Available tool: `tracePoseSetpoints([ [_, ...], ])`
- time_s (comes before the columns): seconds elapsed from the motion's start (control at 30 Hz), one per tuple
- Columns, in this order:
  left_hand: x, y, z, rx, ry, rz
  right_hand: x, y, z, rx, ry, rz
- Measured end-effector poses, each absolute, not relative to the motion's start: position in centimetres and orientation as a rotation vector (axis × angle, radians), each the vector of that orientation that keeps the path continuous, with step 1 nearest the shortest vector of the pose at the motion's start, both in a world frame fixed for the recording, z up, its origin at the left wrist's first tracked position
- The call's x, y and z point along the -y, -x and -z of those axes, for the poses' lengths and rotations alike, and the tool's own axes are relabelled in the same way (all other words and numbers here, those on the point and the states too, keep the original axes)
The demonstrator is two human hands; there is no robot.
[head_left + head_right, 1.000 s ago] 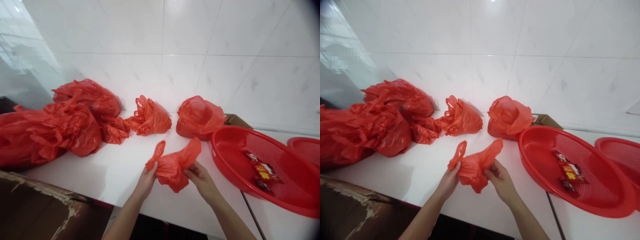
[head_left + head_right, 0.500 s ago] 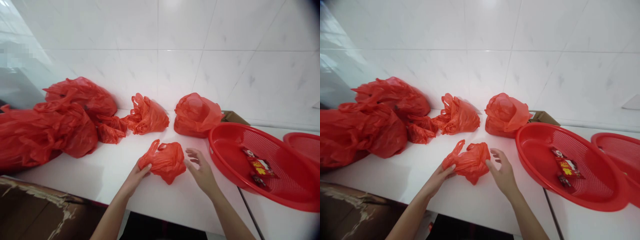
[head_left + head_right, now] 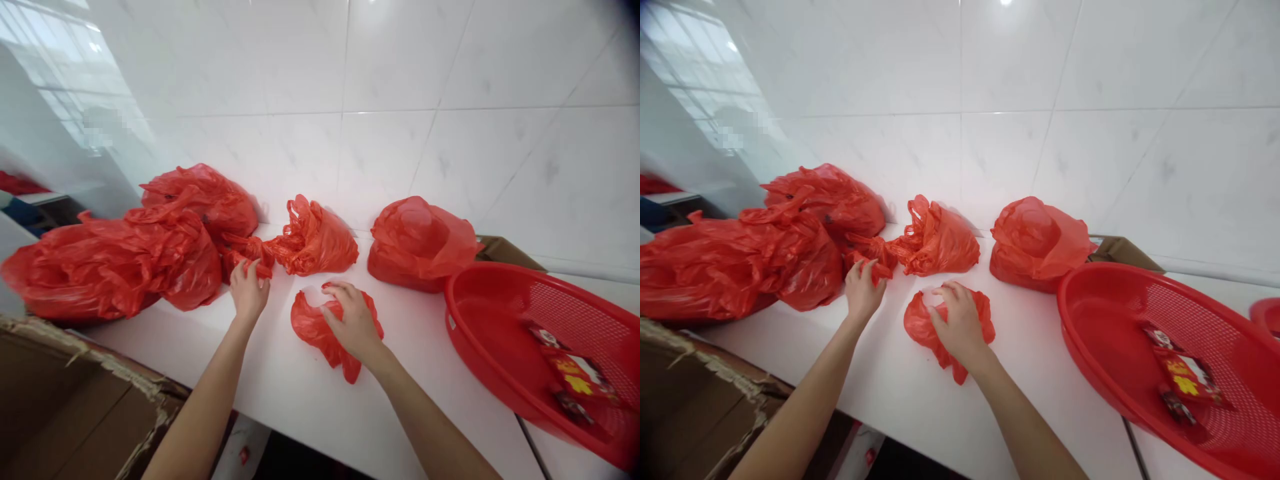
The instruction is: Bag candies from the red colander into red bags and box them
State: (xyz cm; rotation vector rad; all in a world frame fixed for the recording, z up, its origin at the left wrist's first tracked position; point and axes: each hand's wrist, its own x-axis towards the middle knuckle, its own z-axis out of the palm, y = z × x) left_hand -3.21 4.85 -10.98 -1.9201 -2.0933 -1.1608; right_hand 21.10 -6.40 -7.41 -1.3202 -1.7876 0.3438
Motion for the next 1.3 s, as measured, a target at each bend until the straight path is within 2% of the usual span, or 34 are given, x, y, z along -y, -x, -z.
tracePoseSetpoints([
  [0.23, -9.6, 1.8, 7.9, 2.107, 2.039, 0.846, 4.1, -19.0, 15.6, 1.86, 1.392, -0.333],
  [0.33, -10.0, 1.9, 7.8, 2.086, 2.143, 0.75, 3.7, -19.3, 17.2, 1.837, 1.384, -0.355],
  [0.53, -13.4, 0.9, 7.7, 2.068, 2.389, 0.634, 3.7, -18.3, 16.1, 1.747, 1.277, -0.29],
  [0.7, -15.6, -3.3, 8.6, 2.006, 2.567, 0.603, 3.0, -19.5, 15.7, 1.661, 1.271, -0.202],
  [0.87, -14.3, -5.5, 8.1, 1.809, 2.717, 0.551, 0.6, -22.6, 12.4, 1.687, 1.428, 0.012],
  [1.0, -13.4, -0.9, 4.8, 1.794, 2.697, 0.426, -2.2, -23.2, 10.4, 1.875, 1.504, 0.185],
  [1.13, -12.7, 6.3, 2.0, 1.919, 2.523, 0.259, -5.5, -22.1, 10.5, 2.045, 1.559, 0.254],
  [1.3, -13.4, 9.8, 3.3, 1.968, 2.474, 0.032, -8.4, -20.6, 10.6, 2.082, 1.672, 0.206],
])
